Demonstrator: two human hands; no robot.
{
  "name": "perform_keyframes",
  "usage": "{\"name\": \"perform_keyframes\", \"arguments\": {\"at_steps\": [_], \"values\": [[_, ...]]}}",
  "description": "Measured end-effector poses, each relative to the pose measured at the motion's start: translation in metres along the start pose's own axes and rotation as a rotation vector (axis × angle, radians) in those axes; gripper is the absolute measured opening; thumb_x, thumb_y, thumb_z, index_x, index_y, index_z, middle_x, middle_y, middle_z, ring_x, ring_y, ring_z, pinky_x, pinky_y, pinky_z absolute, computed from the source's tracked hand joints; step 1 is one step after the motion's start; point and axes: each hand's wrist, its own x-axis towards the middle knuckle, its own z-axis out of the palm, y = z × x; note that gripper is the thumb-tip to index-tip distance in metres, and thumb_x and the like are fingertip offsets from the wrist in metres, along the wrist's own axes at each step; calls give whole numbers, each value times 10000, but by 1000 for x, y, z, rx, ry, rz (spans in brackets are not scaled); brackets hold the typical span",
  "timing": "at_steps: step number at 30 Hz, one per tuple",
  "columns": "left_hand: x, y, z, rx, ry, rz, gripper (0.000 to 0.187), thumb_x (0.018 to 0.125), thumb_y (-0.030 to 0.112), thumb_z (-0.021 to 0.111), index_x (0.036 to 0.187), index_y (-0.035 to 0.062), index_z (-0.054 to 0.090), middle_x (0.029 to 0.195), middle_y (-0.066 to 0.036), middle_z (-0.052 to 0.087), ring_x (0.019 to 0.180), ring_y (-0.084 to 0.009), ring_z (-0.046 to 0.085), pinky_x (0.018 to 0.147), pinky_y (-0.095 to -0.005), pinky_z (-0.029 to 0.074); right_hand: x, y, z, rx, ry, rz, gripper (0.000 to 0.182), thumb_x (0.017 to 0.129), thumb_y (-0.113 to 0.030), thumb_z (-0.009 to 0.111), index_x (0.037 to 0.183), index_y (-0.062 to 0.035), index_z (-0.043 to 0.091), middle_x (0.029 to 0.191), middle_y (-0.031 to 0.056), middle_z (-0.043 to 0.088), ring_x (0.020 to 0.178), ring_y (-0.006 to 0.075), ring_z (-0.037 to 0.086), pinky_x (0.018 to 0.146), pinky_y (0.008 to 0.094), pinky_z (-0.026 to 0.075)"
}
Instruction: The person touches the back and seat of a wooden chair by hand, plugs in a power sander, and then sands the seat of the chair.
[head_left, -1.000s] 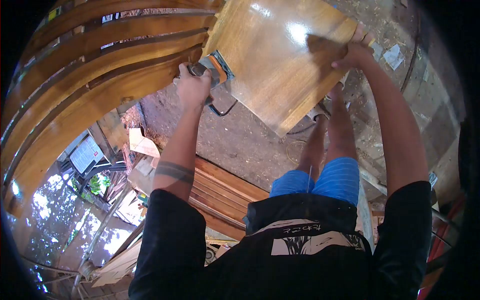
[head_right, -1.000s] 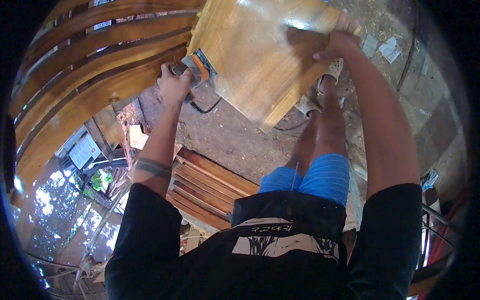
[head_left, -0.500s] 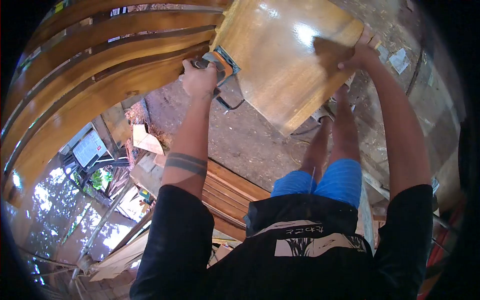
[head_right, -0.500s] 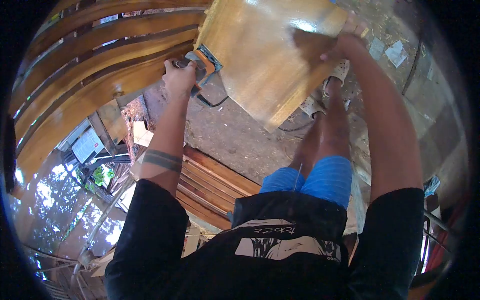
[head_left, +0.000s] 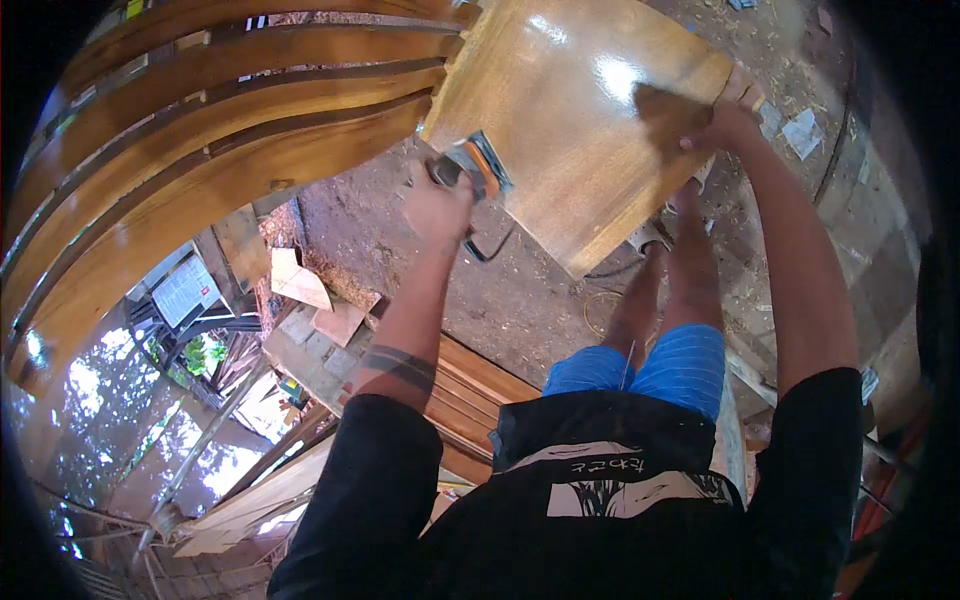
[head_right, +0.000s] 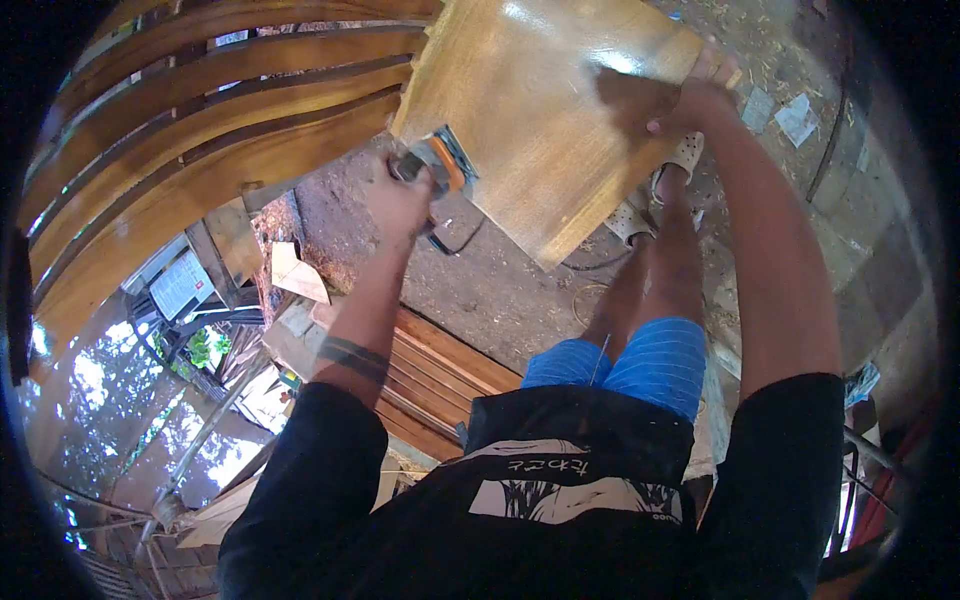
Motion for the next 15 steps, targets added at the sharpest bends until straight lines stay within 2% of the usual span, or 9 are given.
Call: {"name": "perform_keyframes", "arguments": {"at_steps": [4, 6, 9, 11, 13, 15], "values": [[-40, 1, 4, -7, -70, -92, 541, 703, 295, 748, 1150, 81, 532, 1034, -268, 589, 994, -446, 567, 803, -489, 487, -11, -3, -7, 24, 25, 38, 1008, 536, -547, 857, 1328, -53, 477, 1441, 187, 385, 1263, 358, 469, 1025, 508, 371], [-56, 8, 2, 48, -88, -93, 546, 706, 290, 749, 1161, 83, 529, 1053, -283, 568, 1009, -453, 552, 795, -496, 487, -13, -5, -7, 15, 2, 8, 923, 538, -564, 845, 1261, -65, 563, 1367, 163, 497, 1249, 339, 489, 1015, 502, 379], [-47, 4, 8, -33, -127, -6, 536, 699, 289, 756, 1144, 89, 533, 1051, -278, 572, 999, -443, 561, 791, -496, 485, -1, 6, 1, -18, 55, -60, 893, 529, -582, 835, 1221, -72, 595, 1269, 155, 581, 1209, 338, 524, 1009, 476, 387], [-13, -8, 14, -46, -121, -12, 523, 692, 295, 758, 1124, 101, 537, 1074, -271, 567, 982, -446, 574, 776, -497, 488, 10, 13, 12, -56, 120, -104, 876, 520, -589, 833, 1190, -68, 618, 1206, 164, 619, 1163, 336, 559, 997, 457, 401], [20, -1, 0, -11, -41, 112, 507, 685, 290, 762, 1106, 111, 543, 1029, -237, 602, 950, -426, 597, 762, -495, 493, 1, 6, 9, -66, 123, -47, 844, 517, -588, 834, 1151, -67, 641, 1178, 164, 629, 1135, 334, 572, 983, 441, 416], [38, 8, -11, 29, -20, 110, 510, 680, 286, 764, 1110, 118, 546, 960, -207, 632, 931, -405, 609, 749, -488, 497, -3, 5, 3, -21, 71, -47, 832, 516, -588, 833, 1133, -61, 651, 1171, 165, 629, 1128, 332, 573, 975, 439, 424]]}}
